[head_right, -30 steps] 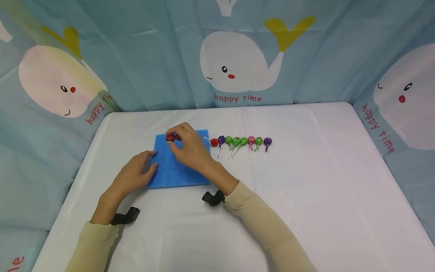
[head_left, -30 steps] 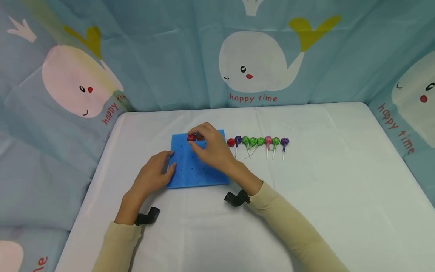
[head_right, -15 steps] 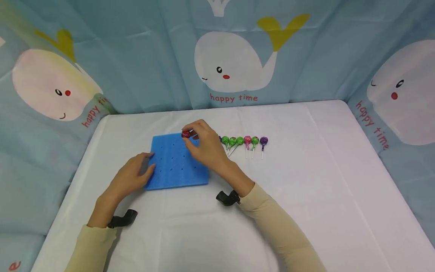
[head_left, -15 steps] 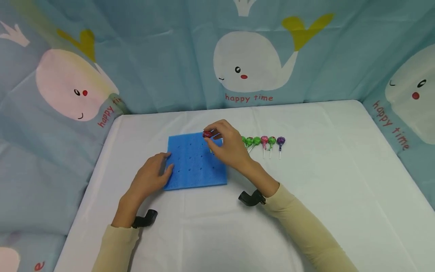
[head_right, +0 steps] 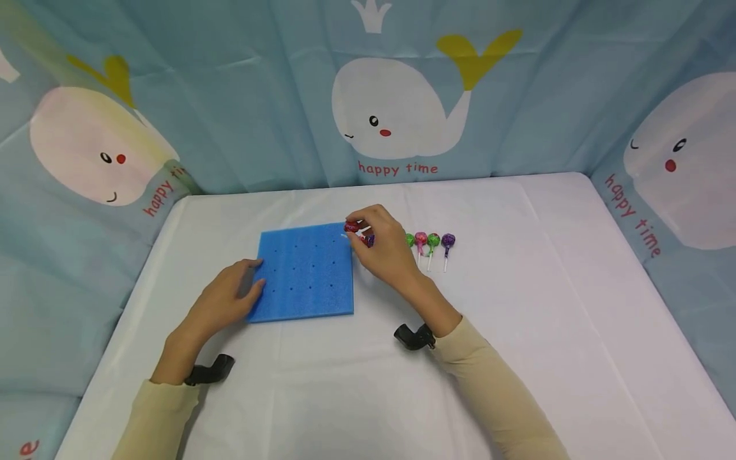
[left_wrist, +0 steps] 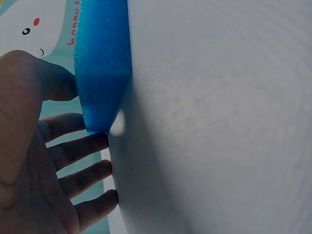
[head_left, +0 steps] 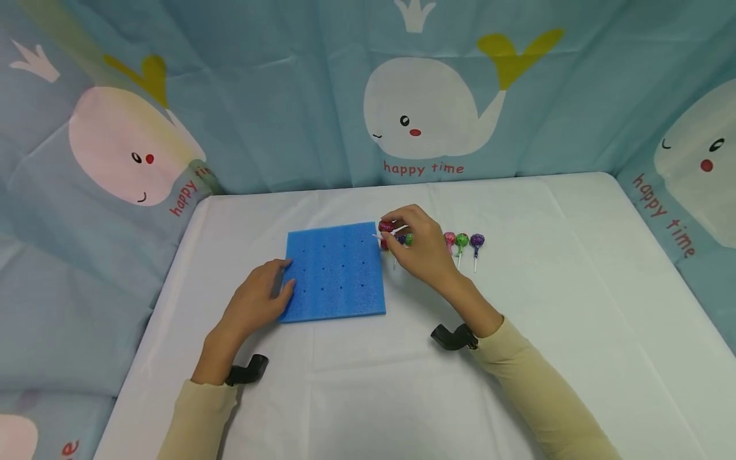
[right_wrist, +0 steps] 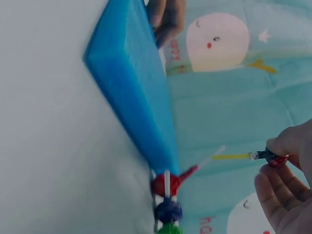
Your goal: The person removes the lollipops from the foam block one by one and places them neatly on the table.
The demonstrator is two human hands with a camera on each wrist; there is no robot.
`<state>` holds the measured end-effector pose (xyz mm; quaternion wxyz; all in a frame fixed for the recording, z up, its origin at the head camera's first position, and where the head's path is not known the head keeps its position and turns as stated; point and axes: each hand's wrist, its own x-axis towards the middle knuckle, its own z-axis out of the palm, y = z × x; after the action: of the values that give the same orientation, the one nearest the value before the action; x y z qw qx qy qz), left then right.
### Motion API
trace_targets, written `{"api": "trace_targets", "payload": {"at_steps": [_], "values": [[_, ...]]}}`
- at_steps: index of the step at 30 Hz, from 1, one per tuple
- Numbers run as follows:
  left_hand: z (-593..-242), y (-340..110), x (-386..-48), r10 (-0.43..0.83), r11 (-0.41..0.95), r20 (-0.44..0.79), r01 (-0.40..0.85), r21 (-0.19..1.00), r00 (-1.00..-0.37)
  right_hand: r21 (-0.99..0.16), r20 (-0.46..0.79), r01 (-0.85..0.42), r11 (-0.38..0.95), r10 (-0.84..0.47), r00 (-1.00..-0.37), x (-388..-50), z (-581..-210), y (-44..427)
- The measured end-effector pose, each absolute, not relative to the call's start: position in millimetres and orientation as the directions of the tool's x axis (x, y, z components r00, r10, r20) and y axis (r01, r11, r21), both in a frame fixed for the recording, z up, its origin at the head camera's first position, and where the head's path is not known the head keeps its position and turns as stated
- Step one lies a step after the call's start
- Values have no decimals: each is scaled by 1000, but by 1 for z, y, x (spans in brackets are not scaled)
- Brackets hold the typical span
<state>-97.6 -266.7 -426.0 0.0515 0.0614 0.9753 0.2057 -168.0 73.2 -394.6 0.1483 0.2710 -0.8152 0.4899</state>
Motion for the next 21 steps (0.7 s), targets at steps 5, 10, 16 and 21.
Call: {"api": "trace_targets", "payload": {"at_steps": [5, 10, 16, 21], "values": [[-427, -268, -97, 142, 907, -77, 99, 408, -987, -707, 498, -571, 417, -279, -821, -168, -396, 90], [-428, -268, -98, 140, 907, -76, 97, 410, -987, -705, 475, -538, 461, -257, -842, -168, -395, 106], [-428, -268, -98, 145, 909, -68, 105, 404, -987, -707, 461, -514, 486, -235, -856, -166, -398, 121], [-428, -267, -98, 150, 909, -65, 112, 401, -987, -712, 469, -517, 475, -226, -854, -165, -402, 129]]}}
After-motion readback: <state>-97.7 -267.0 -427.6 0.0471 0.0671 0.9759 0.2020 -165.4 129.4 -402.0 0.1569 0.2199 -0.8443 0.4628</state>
